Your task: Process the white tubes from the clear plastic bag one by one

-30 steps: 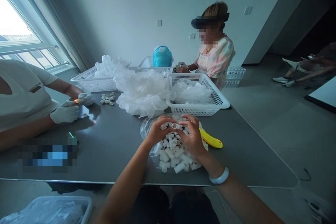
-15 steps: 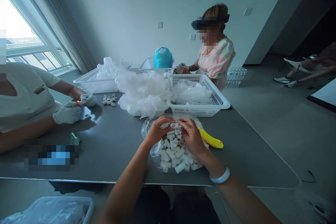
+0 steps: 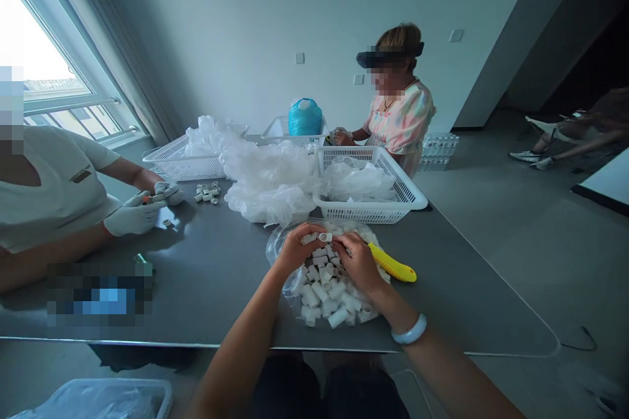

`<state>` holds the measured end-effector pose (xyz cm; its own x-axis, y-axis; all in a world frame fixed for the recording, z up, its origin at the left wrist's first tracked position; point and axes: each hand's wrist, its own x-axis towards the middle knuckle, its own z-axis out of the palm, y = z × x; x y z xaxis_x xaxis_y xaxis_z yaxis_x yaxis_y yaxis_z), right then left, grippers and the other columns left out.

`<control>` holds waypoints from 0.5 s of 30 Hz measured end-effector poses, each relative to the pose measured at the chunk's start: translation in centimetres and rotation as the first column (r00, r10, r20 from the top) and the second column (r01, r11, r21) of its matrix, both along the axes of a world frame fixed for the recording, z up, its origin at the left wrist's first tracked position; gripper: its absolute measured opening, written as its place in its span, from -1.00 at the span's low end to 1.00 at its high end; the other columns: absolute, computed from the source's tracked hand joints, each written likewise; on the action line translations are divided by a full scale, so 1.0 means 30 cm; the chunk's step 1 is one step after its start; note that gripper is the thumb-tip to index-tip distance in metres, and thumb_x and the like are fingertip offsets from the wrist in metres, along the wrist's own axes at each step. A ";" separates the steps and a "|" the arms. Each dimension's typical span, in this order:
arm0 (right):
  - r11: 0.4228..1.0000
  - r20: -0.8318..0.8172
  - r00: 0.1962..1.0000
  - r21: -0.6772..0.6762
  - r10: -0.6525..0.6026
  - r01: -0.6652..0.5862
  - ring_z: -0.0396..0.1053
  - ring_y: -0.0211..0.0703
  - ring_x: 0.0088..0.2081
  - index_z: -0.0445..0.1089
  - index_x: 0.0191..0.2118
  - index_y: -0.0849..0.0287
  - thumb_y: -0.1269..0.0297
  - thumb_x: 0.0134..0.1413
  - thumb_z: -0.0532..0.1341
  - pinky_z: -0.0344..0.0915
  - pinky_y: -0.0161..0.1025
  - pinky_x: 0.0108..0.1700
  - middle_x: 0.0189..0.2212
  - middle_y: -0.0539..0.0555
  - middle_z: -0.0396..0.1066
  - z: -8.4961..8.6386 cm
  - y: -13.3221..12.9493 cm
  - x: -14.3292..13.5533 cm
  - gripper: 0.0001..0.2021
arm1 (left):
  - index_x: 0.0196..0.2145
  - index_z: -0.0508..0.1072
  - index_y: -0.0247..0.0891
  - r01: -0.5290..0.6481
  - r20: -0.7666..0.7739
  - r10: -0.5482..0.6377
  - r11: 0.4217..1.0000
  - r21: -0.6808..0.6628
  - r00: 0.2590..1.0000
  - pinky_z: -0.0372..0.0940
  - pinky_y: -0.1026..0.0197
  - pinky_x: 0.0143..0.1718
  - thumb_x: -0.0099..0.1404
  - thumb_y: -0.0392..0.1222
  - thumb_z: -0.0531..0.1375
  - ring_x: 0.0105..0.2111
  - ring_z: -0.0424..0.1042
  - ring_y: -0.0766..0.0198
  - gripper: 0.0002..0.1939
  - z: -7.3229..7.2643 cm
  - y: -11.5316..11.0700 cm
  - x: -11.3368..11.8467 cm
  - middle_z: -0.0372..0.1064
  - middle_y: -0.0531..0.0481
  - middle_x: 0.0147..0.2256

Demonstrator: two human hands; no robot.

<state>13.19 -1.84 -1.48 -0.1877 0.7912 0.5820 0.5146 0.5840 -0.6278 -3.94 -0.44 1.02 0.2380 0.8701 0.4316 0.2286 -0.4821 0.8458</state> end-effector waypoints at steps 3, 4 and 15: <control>0.999 0.002 1.000 0.029 0.013 -0.013 0.33 -0.09 -0.19 0.39 -0.33 0.12 0.47 0.06 -0.02 0.30 -0.10 -0.14 -0.32 0.10 0.39 0.005 -0.002 0.000 -0.75 | -0.32 0.48 -0.23 -0.014 0.015 0.014 0.999 -0.032 1.000 0.32 0.20 -0.16 0.08 -0.12 0.27 -0.22 0.42 0.23 -0.80 -0.012 0.004 0.000 0.46 -0.03 -0.29; 0.999 0.002 1.000 0.044 0.019 -0.019 0.32 -0.08 -0.16 0.39 -0.34 0.12 0.50 0.03 -0.02 0.29 -0.09 -0.12 -0.30 0.11 0.39 0.005 -0.001 0.001 -0.74 | -0.32 0.47 -0.23 -0.018 0.022 0.019 0.999 -0.040 1.000 0.33 0.20 -0.17 0.08 -0.11 0.27 -0.23 0.42 0.23 -0.79 -0.016 0.005 -0.001 0.45 -0.03 -0.29; 1.000 -0.025 1.000 0.015 -0.011 0.011 0.34 -0.10 -0.23 0.37 -0.25 0.14 0.48 0.05 -0.02 0.31 -0.09 -0.16 -0.35 0.09 0.40 -0.012 0.016 -0.002 -0.74 | -0.33 0.46 -0.22 -0.042 0.029 0.044 0.996 -0.078 0.999 0.33 0.24 -0.20 0.06 -0.15 0.25 -0.29 0.41 0.28 -0.82 -0.030 0.010 -0.002 0.45 0.01 -0.32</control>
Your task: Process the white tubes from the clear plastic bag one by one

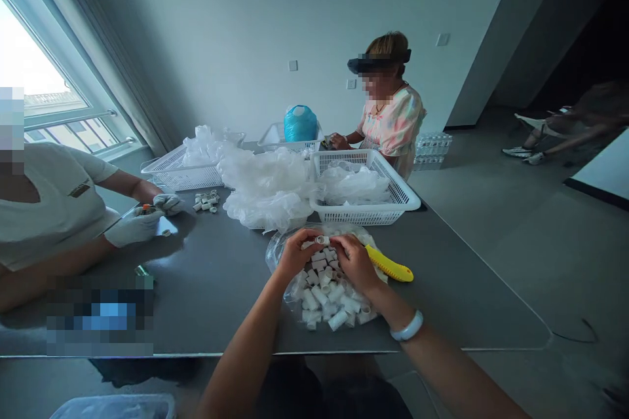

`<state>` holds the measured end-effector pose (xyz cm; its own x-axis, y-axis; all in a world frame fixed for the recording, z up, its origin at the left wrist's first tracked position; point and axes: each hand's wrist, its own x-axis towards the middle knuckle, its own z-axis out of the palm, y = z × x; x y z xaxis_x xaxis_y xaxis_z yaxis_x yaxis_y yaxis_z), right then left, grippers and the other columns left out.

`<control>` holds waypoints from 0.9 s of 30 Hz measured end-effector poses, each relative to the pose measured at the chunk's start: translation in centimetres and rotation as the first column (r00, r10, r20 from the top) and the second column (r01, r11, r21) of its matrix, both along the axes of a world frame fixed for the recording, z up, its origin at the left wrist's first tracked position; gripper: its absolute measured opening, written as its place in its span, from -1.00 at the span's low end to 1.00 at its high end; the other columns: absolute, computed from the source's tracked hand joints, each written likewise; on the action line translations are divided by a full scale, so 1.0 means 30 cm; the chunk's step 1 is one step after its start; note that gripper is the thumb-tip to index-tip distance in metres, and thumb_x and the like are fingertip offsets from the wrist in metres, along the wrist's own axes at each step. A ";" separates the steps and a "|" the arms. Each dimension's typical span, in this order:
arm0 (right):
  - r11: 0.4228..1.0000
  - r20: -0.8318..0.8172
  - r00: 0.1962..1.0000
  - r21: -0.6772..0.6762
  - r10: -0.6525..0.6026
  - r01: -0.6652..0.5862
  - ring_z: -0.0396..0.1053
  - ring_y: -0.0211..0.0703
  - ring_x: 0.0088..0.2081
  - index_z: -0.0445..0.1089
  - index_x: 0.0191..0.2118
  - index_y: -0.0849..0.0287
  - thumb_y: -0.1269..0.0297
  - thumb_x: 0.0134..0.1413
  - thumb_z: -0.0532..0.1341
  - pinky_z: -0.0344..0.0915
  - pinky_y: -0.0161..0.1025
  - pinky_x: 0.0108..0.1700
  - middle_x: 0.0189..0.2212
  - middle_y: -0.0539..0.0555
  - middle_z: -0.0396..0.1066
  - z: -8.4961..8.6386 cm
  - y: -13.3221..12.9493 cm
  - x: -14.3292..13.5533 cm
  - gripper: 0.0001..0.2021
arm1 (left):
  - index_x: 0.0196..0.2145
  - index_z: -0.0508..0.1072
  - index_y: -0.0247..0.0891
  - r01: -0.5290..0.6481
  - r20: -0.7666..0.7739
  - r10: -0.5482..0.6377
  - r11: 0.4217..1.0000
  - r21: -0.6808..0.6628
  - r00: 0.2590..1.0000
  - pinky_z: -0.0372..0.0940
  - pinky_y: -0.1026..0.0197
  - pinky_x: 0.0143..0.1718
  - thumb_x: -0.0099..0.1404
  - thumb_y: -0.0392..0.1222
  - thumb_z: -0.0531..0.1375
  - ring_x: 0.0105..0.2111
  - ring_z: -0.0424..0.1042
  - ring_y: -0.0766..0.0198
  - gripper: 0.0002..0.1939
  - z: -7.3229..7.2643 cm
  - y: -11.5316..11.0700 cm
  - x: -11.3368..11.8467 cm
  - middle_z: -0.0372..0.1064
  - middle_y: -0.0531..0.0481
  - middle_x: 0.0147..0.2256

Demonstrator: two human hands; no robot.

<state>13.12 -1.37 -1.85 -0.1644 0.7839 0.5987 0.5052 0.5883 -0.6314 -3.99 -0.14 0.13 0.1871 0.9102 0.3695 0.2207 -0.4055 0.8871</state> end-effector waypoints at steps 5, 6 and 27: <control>0.996 0.068 0.995 0.044 0.071 -0.074 0.33 -0.09 -0.24 0.34 -0.47 0.11 0.58 -0.07 -0.03 0.30 -0.10 -0.16 -0.38 0.06 0.39 0.015 -0.008 0.001 -0.72 | -0.36 0.47 -0.21 -0.023 -0.042 0.023 1.000 0.019 0.999 0.34 0.24 -0.22 0.06 -0.14 0.26 -0.32 0.41 0.28 -0.84 -0.015 0.004 -0.002 0.45 0.02 -0.37; 0.996 0.084 0.994 0.043 0.075 -0.079 0.33 -0.09 -0.24 0.33 -0.49 0.10 0.59 -0.08 -0.03 0.31 -0.12 -0.18 -0.39 0.05 0.39 0.016 -0.011 -0.002 -0.72 | -0.36 0.47 -0.21 -0.025 -0.045 0.026 0.999 0.022 0.999 0.34 0.24 -0.22 0.07 -0.13 0.25 -0.32 0.42 0.27 -0.83 -0.019 0.007 -0.003 0.45 0.01 -0.36; 0.965 0.384 0.919 -0.195 -0.090 0.176 0.37 -0.21 -0.42 0.37 -0.31 0.11 0.25 -0.03 0.23 0.22 -0.34 -0.49 -0.33 0.06 0.34 -0.017 0.067 0.207 -0.88 | -0.35 0.44 -0.24 -0.023 0.007 0.024 0.992 -0.120 1.000 0.34 0.30 -0.37 0.04 -0.11 0.25 -0.43 0.42 0.33 -0.79 -0.031 0.017 -0.005 0.44 0.06 -0.45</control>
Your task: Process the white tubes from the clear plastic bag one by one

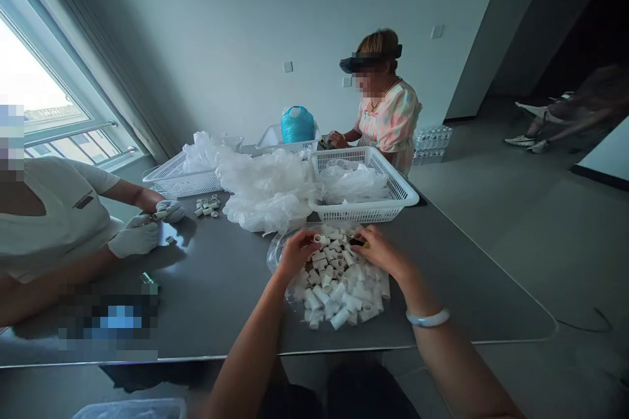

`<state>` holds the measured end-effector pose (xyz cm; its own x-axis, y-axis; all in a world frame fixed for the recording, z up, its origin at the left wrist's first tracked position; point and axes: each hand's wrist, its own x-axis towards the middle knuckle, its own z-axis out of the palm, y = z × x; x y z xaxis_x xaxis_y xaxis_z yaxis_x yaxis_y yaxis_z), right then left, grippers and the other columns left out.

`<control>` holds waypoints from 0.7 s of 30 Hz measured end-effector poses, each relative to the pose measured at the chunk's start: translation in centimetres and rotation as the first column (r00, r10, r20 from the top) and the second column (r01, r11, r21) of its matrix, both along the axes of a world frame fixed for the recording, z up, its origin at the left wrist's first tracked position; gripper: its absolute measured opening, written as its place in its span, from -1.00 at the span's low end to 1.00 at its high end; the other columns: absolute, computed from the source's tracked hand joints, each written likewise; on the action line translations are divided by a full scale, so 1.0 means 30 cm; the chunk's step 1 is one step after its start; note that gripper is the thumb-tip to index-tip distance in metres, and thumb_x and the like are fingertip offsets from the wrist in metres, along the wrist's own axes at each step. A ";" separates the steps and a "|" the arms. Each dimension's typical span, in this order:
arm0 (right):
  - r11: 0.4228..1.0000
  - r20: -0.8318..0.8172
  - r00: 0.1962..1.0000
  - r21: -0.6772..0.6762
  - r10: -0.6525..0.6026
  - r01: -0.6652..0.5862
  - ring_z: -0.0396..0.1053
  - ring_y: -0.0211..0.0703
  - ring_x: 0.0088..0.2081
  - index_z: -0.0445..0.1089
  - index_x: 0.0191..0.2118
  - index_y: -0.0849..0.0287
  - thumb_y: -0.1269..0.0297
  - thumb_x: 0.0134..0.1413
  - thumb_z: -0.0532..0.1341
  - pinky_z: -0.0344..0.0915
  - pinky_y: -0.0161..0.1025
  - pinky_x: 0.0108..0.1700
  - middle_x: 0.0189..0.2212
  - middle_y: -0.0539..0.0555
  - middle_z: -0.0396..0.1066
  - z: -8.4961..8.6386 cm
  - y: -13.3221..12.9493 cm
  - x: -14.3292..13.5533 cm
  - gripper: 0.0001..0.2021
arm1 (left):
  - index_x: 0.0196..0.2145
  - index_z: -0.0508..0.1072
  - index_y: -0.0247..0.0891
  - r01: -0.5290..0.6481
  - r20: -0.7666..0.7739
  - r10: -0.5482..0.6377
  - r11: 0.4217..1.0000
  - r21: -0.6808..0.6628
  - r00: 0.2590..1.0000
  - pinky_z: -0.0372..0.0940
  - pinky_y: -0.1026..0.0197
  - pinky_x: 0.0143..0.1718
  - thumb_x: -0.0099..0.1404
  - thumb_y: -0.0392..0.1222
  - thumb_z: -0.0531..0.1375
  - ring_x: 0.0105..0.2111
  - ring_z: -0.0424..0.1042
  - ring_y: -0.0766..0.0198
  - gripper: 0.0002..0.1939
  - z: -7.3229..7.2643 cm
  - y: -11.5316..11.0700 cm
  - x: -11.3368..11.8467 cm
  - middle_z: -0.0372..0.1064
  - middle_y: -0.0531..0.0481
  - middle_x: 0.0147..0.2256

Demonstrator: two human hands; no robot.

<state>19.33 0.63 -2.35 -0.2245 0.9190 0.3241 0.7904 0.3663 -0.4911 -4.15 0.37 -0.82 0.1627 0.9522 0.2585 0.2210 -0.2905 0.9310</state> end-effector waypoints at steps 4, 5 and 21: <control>0.997 -0.039 0.997 -0.046 0.065 -0.067 0.40 -0.14 -0.36 0.40 -0.28 0.08 0.28 -0.11 0.28 0.26 -0.30 -0.45 -0.32 0.06 0.38 0.013 0.000 0.020 -0.81 | -0.35 0.44 -0.22 0.026 -0.007 -0.026 1.000 -0.011 1.000 0.34 0.30 -0.35 0.04 -0.14 0.25 -0.41 0.42 0.33 -0.81 0.000 0.001 0.002 0.44 0.06 -0.43; 0.995 -0.042 0.996 -0.049 0.081 -0.083 0.41 -0.12 -0.34 0.40 -0.27 0.07 0.30 -0.11 0.27 0.28 -0.28 -0.41 -0.32 0.06 0.39 0.019 -0.001 0.029 -0.81 | -0.36 0.44 -0.20 0.033 -0.009 -0.034 0.999 -0.012 0.999 0.34 0.30 -0.35 0.03 -0.14 0.25 -0.41 0.42 0.33 -0.82 0.001 0.001 0.003 0.44 0.07 -0.43; 0.956 -0.042 0.999 0.290 -0.033 0.044 0.42 -0.05 -0.26 0.39 -0.10 0.14 0.14 0.24 -0.06 0.32 -0.18 -0.31 -0.31 0.15 0.48 0.230 -0.089 0.041 -0.66 | -0.32 0.44 -0.22 0.059 -0.105 -0.051 0.995 0.081 0.993 0.33 0.31 -0.37 0.11 -0.17 0.20 -0.40 0.40 0.32 -0.85 0.025 -0.026 0.022 0.42 0.03 -0.41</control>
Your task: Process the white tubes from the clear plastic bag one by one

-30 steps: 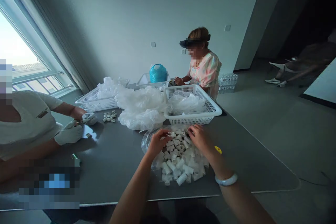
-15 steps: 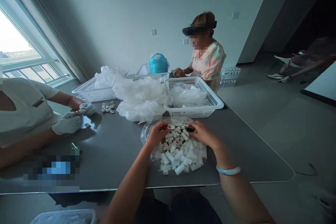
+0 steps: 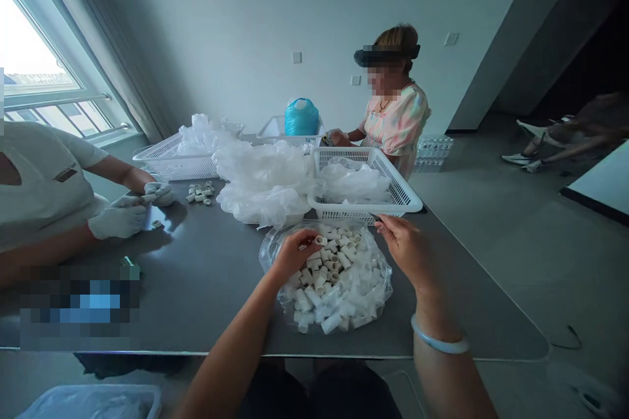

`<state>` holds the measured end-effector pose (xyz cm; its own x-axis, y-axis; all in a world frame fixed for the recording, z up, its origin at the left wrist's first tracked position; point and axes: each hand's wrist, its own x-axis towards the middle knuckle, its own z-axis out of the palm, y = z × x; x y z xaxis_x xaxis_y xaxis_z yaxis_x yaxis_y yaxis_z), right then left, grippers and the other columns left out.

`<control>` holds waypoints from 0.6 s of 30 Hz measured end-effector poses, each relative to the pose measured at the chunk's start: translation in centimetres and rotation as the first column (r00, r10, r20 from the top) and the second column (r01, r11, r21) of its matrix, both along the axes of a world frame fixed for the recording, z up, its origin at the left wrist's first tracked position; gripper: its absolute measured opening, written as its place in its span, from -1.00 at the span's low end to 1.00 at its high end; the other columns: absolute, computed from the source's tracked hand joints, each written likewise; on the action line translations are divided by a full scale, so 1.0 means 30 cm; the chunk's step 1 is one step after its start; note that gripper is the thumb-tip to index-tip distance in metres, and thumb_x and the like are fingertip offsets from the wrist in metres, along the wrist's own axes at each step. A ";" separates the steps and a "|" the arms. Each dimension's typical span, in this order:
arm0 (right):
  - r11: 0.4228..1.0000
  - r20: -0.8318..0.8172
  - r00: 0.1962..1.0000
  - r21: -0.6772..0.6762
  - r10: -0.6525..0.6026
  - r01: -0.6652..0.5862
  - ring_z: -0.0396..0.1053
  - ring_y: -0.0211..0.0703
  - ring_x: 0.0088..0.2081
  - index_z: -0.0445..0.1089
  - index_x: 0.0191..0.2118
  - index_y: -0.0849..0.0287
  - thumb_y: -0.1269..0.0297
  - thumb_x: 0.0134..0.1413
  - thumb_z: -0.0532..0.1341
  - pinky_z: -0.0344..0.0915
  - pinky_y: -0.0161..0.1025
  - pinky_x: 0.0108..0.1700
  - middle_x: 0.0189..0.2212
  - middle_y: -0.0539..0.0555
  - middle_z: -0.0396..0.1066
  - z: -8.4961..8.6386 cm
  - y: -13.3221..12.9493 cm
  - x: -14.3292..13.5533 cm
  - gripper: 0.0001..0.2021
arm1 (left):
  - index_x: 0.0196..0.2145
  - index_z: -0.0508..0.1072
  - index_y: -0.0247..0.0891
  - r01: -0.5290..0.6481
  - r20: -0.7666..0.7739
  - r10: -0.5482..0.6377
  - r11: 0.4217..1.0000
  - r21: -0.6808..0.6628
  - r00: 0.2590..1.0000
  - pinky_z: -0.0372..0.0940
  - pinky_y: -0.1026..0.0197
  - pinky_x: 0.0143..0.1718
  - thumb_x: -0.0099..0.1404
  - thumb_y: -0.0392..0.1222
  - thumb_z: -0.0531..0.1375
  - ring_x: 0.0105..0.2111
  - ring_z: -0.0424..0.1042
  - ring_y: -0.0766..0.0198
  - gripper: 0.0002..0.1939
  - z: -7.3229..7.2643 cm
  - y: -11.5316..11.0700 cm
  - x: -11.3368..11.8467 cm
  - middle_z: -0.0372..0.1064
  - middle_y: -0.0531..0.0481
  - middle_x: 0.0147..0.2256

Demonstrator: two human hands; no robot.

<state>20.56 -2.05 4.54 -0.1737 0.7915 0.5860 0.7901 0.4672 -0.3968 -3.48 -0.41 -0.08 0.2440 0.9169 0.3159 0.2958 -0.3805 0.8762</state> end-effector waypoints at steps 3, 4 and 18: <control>0.988 0.143 0.979 0.025 0.148 -0.153 0.38 -0.09 -0.24 0.38 -0.12 0.14 0.21 0.27 -0.07 0.29 -0.20 -0.25 -0.33 0.12 0.45 0.007 -0.028 -0.076 -0.69 | -0.30 0.44 -0.26 0.012 -0.018 -0.011 0.999 0.033 1.000 0.33 0.30 -0.37 0.13 -0.18 0.20 -0.40 0.41 0.31 -0.84 0.000 -0.002 0.006 0.42 0.01 -0.41; 0.982 0.183 0.966 -0.005 0.184 -0.186 0.37 -0.11 -0.26 0.38 -0.14 0.16 0.25 0.27 -0.08 0.28 -0.21 -0.27 -0.35 0.12 0.44 -0.003 -0.034 -0.106 -0.70 | -0.31 0.44 -0.26 0.009 -0.021 -0.008 0.999 0.053 1.000 0.32 0.30 -0.37 0.13 -0.18 0.20 -0.41 0.40 0.31 -0.84 -0.004 -0.002 0.008 0.42 0.01 -0.42; 0.993 0.243 0.963 -0.064 0.117 -0.104 0.36 -0.14 -0.28 0.38 -0.25 0.16 0.42 0.22 -0.04 0.23 -0.24 -0.30 -0.36 0.08 0.42 -0.121 -0.017 -0.187 -0.76 | -0.20 0.46 -0.25 0.022 -0.127 0.015 0.959 0.282 0.992 0.31 0.32 -0.43 0.21 -0.24 0.16 -0.46 0.36 0.37 -0.81 -0.024 0.013 0.015 0.40 -0.01 -0.38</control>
